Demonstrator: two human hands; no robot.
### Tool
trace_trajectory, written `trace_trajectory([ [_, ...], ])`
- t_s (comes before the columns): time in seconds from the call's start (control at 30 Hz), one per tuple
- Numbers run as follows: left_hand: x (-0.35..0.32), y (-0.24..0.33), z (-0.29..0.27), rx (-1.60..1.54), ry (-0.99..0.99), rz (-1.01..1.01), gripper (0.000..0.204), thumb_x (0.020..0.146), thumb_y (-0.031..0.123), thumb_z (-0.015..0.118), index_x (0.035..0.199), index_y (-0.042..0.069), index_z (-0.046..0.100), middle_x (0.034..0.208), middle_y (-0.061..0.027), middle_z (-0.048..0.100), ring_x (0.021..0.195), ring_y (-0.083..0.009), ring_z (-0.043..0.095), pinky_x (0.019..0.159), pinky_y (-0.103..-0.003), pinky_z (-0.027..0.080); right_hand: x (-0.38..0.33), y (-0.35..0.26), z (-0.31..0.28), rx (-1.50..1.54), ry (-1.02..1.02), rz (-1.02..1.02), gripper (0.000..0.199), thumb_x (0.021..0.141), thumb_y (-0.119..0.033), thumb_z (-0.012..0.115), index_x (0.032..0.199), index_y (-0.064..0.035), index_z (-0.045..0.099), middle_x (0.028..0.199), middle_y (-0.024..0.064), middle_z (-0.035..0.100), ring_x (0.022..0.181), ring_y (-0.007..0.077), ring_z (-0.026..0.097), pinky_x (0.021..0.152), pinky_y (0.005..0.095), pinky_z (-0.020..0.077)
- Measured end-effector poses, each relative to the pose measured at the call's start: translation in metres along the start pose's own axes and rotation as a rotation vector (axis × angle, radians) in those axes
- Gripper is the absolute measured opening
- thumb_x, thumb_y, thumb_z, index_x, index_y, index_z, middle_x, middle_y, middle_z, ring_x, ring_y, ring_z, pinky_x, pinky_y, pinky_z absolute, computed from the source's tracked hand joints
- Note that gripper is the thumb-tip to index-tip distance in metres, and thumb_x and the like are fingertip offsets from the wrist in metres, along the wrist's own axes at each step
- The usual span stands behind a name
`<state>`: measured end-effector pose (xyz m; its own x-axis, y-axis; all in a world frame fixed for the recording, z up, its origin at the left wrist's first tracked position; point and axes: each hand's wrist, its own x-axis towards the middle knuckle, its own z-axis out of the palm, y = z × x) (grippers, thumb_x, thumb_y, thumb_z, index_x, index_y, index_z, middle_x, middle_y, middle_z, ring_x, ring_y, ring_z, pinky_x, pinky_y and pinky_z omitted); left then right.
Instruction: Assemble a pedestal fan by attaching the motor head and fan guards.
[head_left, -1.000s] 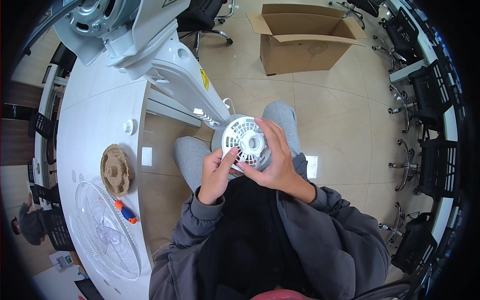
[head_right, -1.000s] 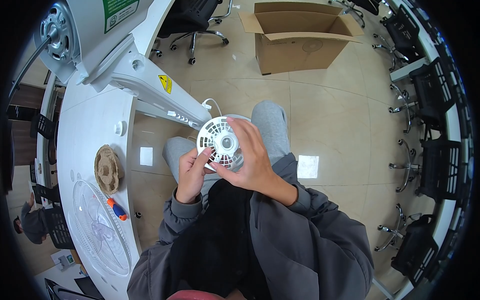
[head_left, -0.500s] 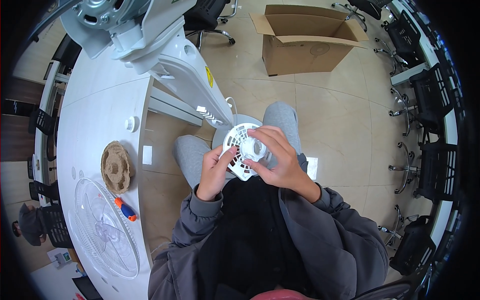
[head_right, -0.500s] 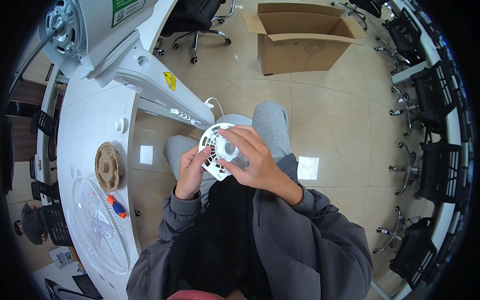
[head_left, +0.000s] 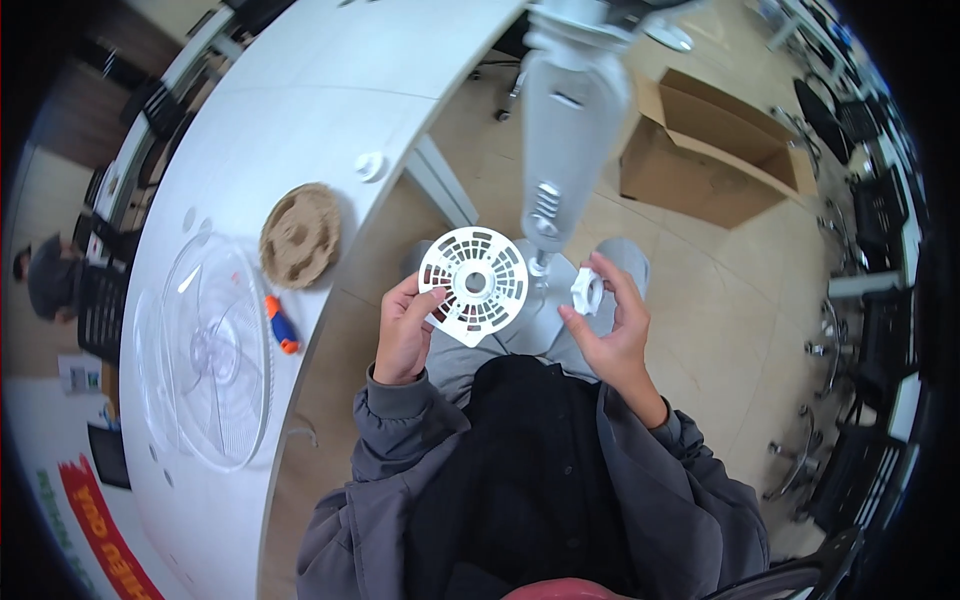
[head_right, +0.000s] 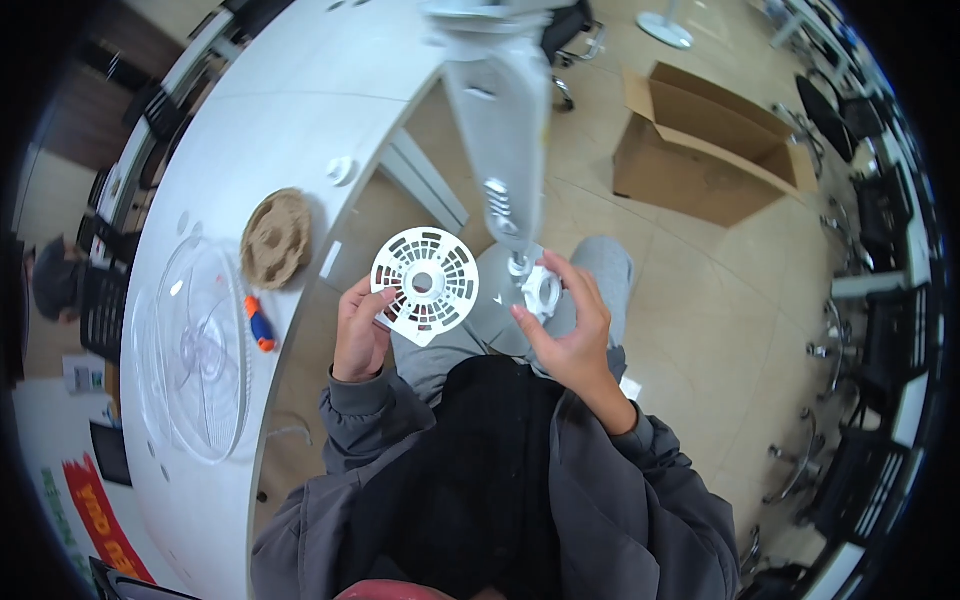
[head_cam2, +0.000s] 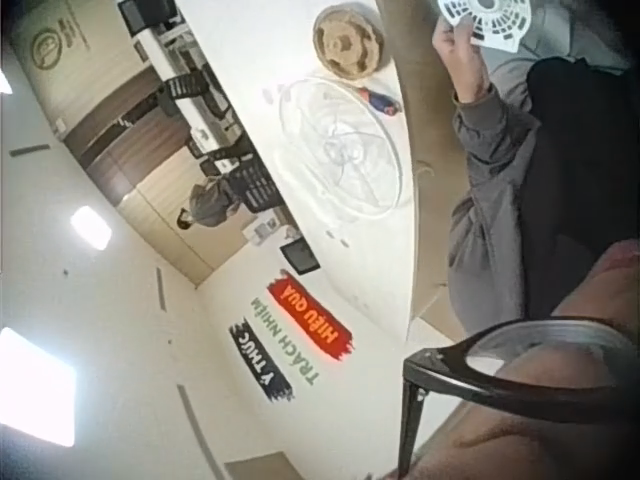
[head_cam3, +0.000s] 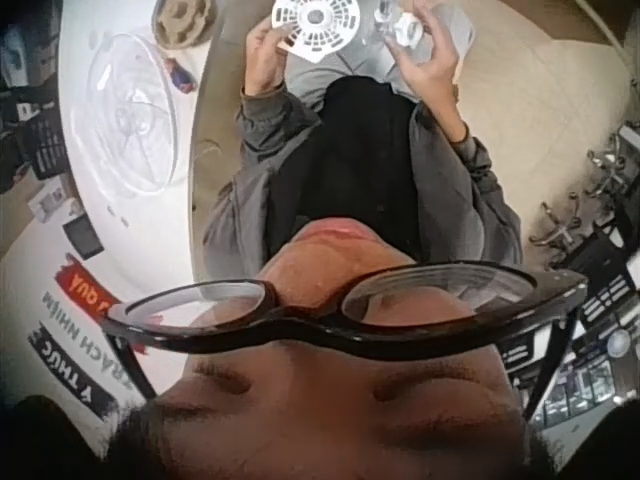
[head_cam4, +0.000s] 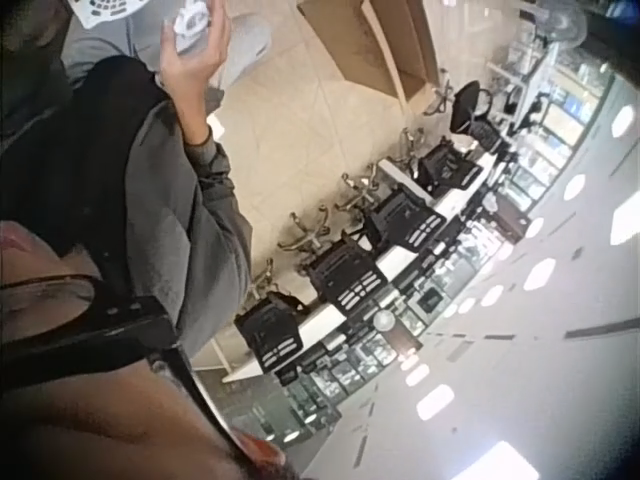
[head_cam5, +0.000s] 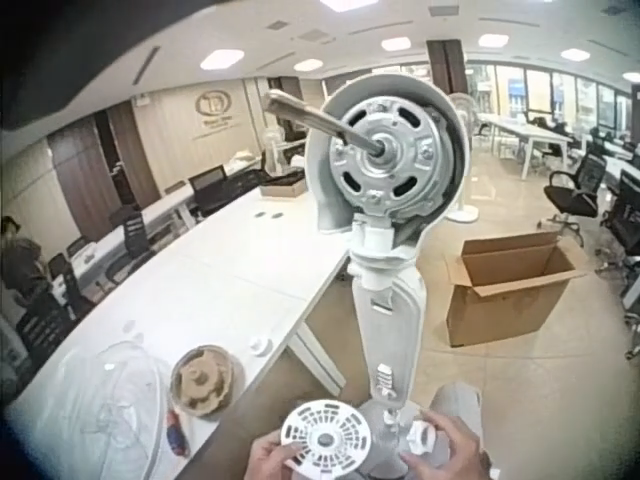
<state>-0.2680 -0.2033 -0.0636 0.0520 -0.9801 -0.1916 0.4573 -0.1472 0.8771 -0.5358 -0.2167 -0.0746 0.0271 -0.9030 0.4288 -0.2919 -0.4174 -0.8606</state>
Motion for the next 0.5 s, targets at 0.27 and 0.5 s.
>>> trace_trajectory([
  [0.27, -0.039, 0.016, -0.06, -0.141, 0.292, 0.247, 0.034, 0.093, 0.0, 0.057, 0.127, -0.003, 0.054, 0.115, -0.0121, 0.068, 0.096, -0.0189, 0.07, 0.084, -0.035, 0.059, 0.027, -0.018, 0.085, -0.066, -0.444, -0.332, 0.06, 0.072, -0.003, 0.08, 0.128, 0.0002, 0.059, 0.119, 0.0182, 0.064, 0.111, 0.0371, 0.059, 0.096, 0.0416, 0.0477],
  [0.5, -0.067, 0.017, -0.093, -0.287, 0.306, 0.371, 0.037, 0.094, -0.004, 0.059, 0.131, -0.003, 0.051, 0.12, -0.0116, 0.067, 0.105, -0.017, 0.067, 0.091, -0.033, 0.055, 0.096, -0.028, 0.179, -0.153, -0.501, -0.558, 0.061, 0.075, -0.009, 0.081, 0.131, -0.0003, 0.058, 0.118, 0.0193, 0.063, 0.109, 0.0373, 0.058, 0.095, 0.0424, 0.0478],
])
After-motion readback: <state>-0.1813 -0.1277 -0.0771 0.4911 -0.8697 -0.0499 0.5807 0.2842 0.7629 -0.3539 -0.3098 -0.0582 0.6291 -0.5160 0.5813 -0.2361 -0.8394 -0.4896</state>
